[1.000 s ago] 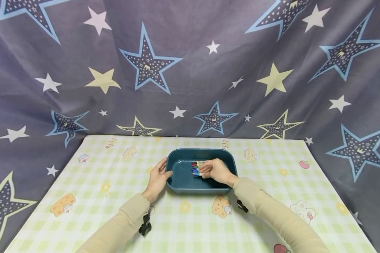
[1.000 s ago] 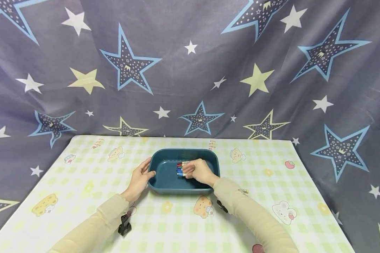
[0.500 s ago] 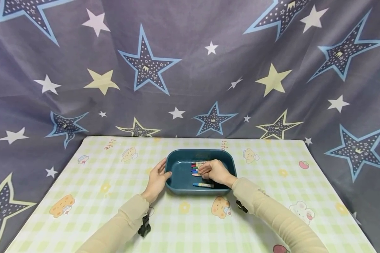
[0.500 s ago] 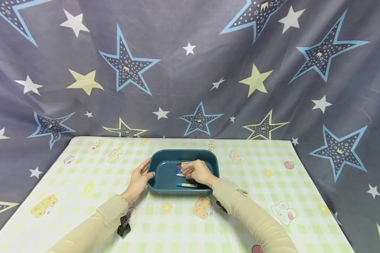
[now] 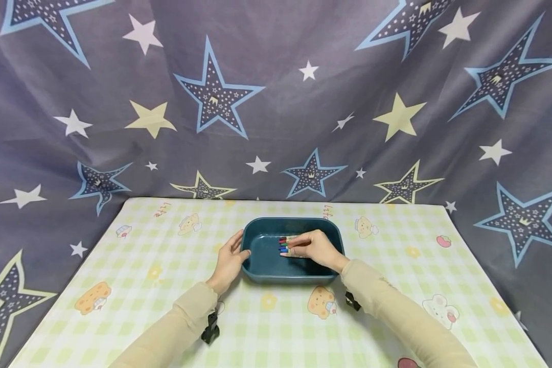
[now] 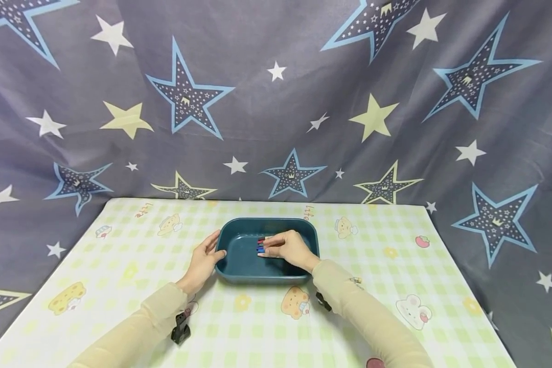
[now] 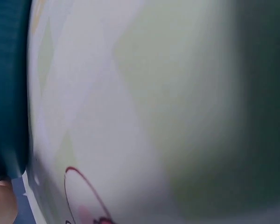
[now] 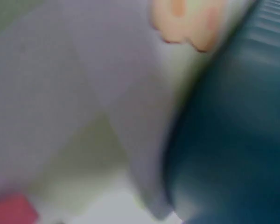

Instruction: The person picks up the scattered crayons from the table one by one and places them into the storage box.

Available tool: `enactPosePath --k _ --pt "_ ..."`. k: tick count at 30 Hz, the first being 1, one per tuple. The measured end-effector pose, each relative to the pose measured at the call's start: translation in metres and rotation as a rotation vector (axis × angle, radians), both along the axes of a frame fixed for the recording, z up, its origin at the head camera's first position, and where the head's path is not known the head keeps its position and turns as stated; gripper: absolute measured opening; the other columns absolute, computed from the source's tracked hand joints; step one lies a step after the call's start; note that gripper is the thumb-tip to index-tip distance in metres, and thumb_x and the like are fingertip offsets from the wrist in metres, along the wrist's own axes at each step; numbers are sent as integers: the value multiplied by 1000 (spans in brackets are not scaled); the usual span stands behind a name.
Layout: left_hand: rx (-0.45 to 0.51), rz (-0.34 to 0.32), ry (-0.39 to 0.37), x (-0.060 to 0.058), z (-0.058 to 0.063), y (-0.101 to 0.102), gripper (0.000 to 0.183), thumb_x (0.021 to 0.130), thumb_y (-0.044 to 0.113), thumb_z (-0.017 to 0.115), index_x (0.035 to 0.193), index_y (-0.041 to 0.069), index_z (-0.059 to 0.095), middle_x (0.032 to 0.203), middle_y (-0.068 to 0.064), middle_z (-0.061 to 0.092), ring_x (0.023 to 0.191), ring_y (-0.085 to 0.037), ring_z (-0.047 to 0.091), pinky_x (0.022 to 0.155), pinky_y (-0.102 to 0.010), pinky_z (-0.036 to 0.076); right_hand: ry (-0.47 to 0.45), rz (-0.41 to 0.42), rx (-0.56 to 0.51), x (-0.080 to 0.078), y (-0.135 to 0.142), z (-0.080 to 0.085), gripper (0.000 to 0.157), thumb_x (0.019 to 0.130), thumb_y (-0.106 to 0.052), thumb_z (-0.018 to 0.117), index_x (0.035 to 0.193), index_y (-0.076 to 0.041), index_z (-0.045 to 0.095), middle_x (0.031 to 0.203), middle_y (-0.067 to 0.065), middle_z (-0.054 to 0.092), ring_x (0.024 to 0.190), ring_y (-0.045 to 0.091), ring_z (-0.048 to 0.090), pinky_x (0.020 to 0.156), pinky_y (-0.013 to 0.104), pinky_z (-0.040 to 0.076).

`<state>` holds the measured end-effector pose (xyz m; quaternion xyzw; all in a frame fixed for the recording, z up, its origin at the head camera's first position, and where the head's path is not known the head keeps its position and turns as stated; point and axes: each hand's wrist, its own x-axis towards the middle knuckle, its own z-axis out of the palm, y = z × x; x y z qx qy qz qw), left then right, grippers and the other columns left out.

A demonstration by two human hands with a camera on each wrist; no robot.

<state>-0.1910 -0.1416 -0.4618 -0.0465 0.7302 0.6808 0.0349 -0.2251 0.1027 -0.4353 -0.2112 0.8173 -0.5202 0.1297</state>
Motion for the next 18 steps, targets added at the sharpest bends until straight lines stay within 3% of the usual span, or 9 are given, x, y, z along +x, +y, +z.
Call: enactPosePath --k 3,6,12,18 --pt "-19 9 -1 -1 -4 -1 64 87 -2 51 145 6 26 147 -17 30 134 -30 31 108 -38 35 22 -9 -29 3 8 11 25 83 -6 65 106 2 68 104 22 66 92 31 65 78 33 56" --pt "-24 19 11 -7 -17 -4 64 86 -1 52 144 9 28 147 -14 31 134 -29 33 107 -36 36 24 -45 -56 0 21 12 27 82 -9 67 108 -2 67 104 21 66 91 26 66 78 31 57" --pt "-17 17 17 -8 -18 -3 63 86 -2 51 144 9 28 147 -15 31 134 -29 33 107 -36 36 20 -96 -34 11 54 34 32 83 -15 67 113 -3 65 106 16 67 93 17 66 83 29 55" --pt "-29 16 4 -8 -20 -1 62 88 0 51 145 11 27 147 -12 31 134 -26 33 107 -34 37 83 -169 22 23 94 28 30 82 -11 67 109 1 66 105 20 66 91 15 67 79 22 55"
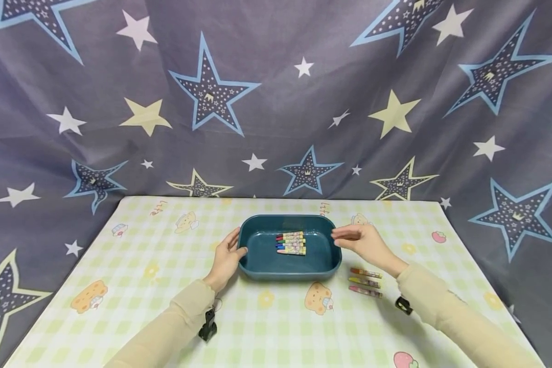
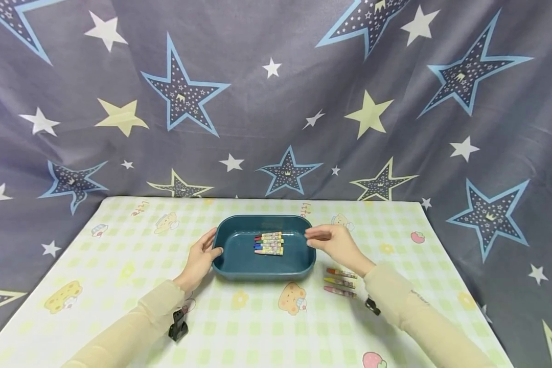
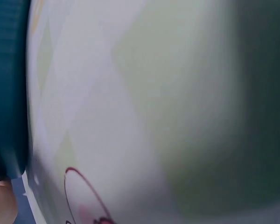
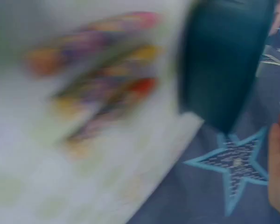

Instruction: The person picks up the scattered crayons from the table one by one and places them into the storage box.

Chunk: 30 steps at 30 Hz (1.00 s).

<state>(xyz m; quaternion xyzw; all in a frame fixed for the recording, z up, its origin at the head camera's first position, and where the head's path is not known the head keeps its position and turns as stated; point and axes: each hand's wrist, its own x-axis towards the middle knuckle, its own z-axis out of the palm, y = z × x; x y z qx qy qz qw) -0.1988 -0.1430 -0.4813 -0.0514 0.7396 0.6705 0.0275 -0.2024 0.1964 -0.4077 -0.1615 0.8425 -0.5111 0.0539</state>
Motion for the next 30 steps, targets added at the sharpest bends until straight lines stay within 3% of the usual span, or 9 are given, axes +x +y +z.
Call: enactPosePath --k 4,18,24,30 --pt "-4 -5 6 -1 1 1 63 88 0 51 145 10 27 148 -12 30 135 -27 32 107 -35 36 43 -41 42 8 24 -14 26 82 -7 66 104 5 67 104 20 66 90 16 67 76 19 55" --pt "-2 -9 14 1 0 1 63 87 -1 52 144 7 27 147 -14 31 134 -28 32 107 -37 36 -49 -52 117 29 70 -59 27 82 -9 66 105 5 66 102 19 67 88 18 67 75 14 53" --pt "-8 -3 20 1 2 1 63 87 0 52 144 9 28 147 -13 30 135 -29 32 108 -38 35 -35 -62 172 31 79 -67 28 80 -9 68 105 4 66 100 15 69 89 21 67 75 14 51" --pt "-4 0 17 1 1 0 63 87 -1 52 144 9 28 147 -14 30 135 -29 31 108 -38 35 -45 -62 193 32 81 -74 26 82 -2 64 107 7 64 103 19 67 95 31 65 73 14 52"
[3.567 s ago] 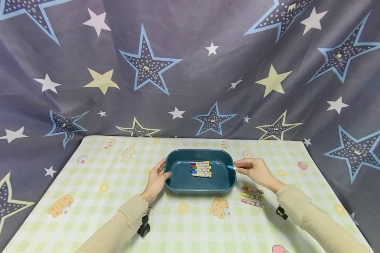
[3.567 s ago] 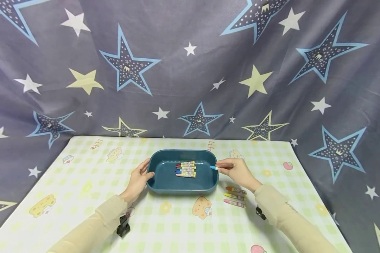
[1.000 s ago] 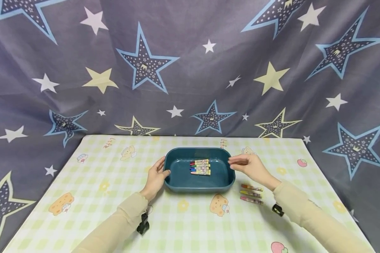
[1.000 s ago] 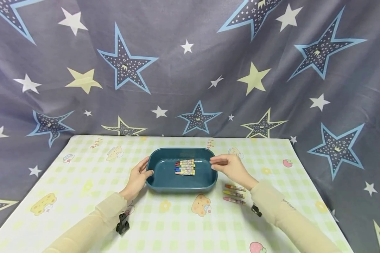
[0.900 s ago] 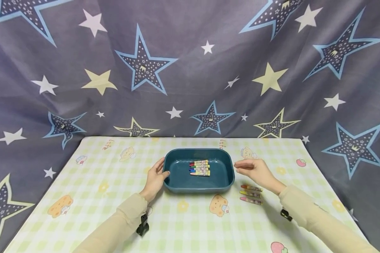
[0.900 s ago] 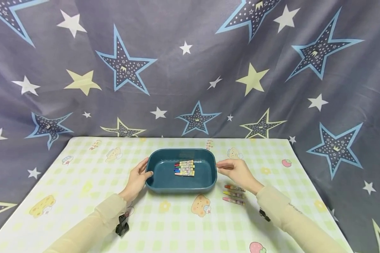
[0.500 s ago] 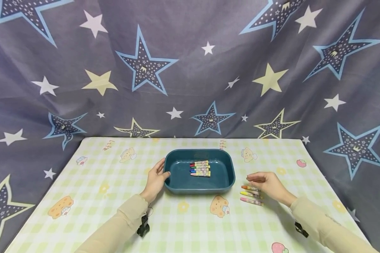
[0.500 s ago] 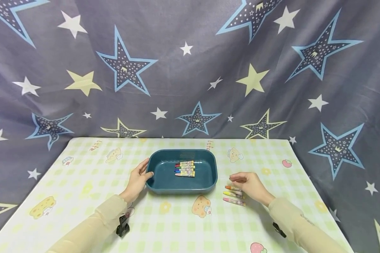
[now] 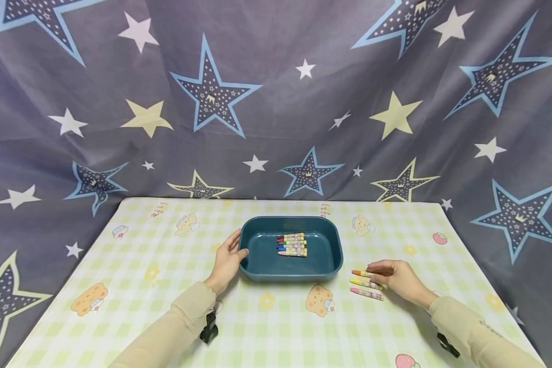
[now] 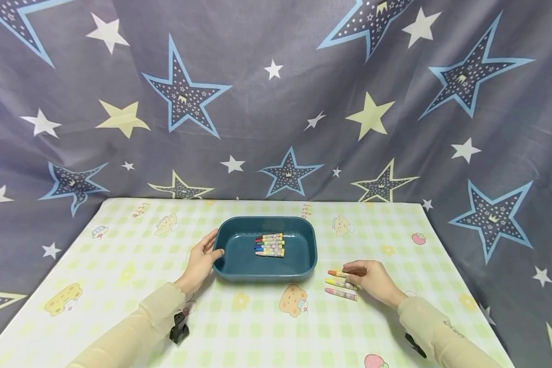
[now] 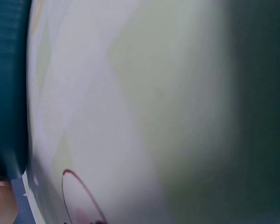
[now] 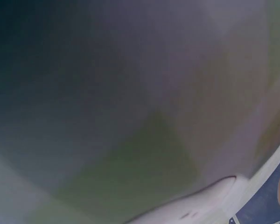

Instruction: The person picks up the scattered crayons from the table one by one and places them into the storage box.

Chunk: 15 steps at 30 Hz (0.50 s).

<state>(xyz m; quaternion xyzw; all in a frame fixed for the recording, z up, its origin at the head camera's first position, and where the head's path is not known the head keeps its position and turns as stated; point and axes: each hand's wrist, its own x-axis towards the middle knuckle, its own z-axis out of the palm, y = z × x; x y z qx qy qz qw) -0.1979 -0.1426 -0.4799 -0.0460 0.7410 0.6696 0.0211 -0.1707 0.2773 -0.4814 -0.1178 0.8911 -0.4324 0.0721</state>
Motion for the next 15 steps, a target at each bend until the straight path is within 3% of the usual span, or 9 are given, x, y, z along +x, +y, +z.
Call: enactPosePath --k 7,15 --pt "-6 5 -14 0 1 0 64 87 -1 52 145 10 27 148 -12 29 135 -28 31 108 -37 35 91 6 50 1 0 -6 22 80 -3 67 102 -3 69 102 12 69 93 20 66 75 17 53" --pt "-8 -5 -12 -1 0 0 63 88 1 51 145 9 26 149 -12 28 136 -27 29 108 -37 34 185 5 129 0 0 -8 19 77 -3 69 95 -8 72 98 8 70 89 21 66 75 20 54"
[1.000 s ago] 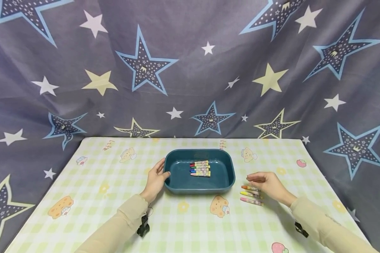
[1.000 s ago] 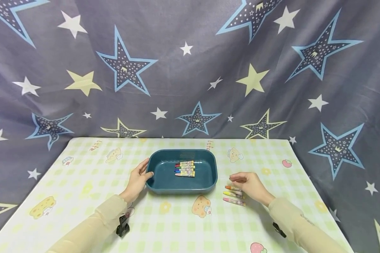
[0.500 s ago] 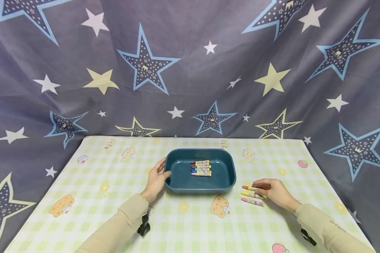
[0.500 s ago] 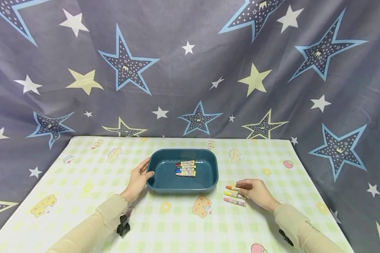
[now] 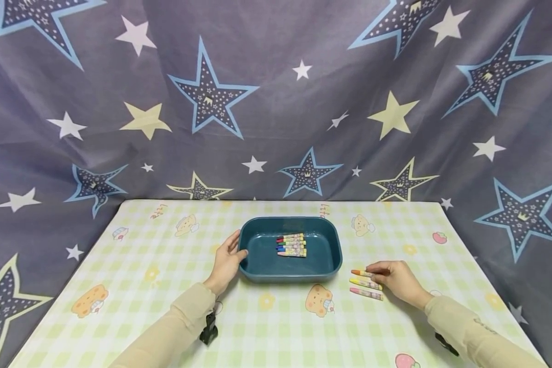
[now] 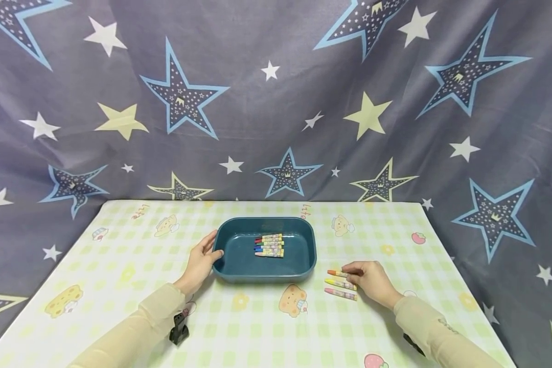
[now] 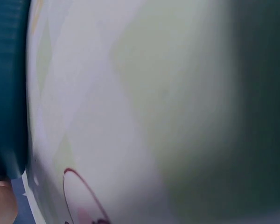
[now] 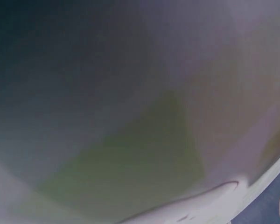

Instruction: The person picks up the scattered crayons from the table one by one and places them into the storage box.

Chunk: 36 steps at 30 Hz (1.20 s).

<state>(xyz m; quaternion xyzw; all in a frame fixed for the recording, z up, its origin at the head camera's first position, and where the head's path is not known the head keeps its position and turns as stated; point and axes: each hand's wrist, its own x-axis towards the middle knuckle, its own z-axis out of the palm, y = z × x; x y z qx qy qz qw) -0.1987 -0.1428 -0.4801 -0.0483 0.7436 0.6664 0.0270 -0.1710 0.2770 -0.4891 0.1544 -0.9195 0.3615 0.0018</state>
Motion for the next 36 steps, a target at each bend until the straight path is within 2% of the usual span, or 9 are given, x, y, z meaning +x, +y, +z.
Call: enactPosePath --k 5,10,16,21,24,29,36 --pt "12 -9 7 1 -1 0 63 88 1 51 145 8 25 149 -12 27 137 -27 28 109 -37 33 -7 -17 13 -1 -1 3 19 78 -2 69 95 -7 73 98 9 70 91 24 66 76 22 54" --pt "11 -3 -2 1 -1 0 63 88 1 51 145 10 26 149 -11 28 136 -26 30 108 -36 35 -35 -26 -30 -4 -3 11 18 77 -2 69 95 -5 72 98 12 69 88 24 67 75 22 55" --pt "20 10 -9 1 -3 -1 64 87 0 52 145 10 27 148 -12 29 134 -27 32 107 -37 36 -20 -4 -67 -6 -15 39 19 77 -1 69 96 -1 71 98 14 69 86 23 68 72 20 56" --pt "19 5 0 0 -1 0 63 87 0 52 145 10 26 148 -12 29 134 -27 32 107 -38 36 -11 -11 -106 -12 -31 64 19 79 -7 69 98 -3 72 99 13 69 88 23 68 72 18 55" --pt "21 6 3 0 0 1 64 87 0 52 145 9 27 148 -12 30 134 -27 33 107 -37 36 -17 -6 -137 -19 -44 73 20 80 -8 69 100 -4 71 101 14 69 89 24 67 71 19 56" --pt "21 1 -1 0 1 2 64 87 0 52 145 8 26 148 -12 30 135 -27 31 107 -36 36 -46 24 -192 -31 -69 76 24 80 -5 68 103 0 69 102 16 68 89 25 67 72 23 57" --pt "35 5 16 -1 -2 0 63 87 -2 51 144 8 27 148 -13 29 135 -28 30 108 -36 35 -127 48 -275 -47 -104 65 29 80 -1 67 108 3 66 101 17 68 92 26 66 75 26 57"
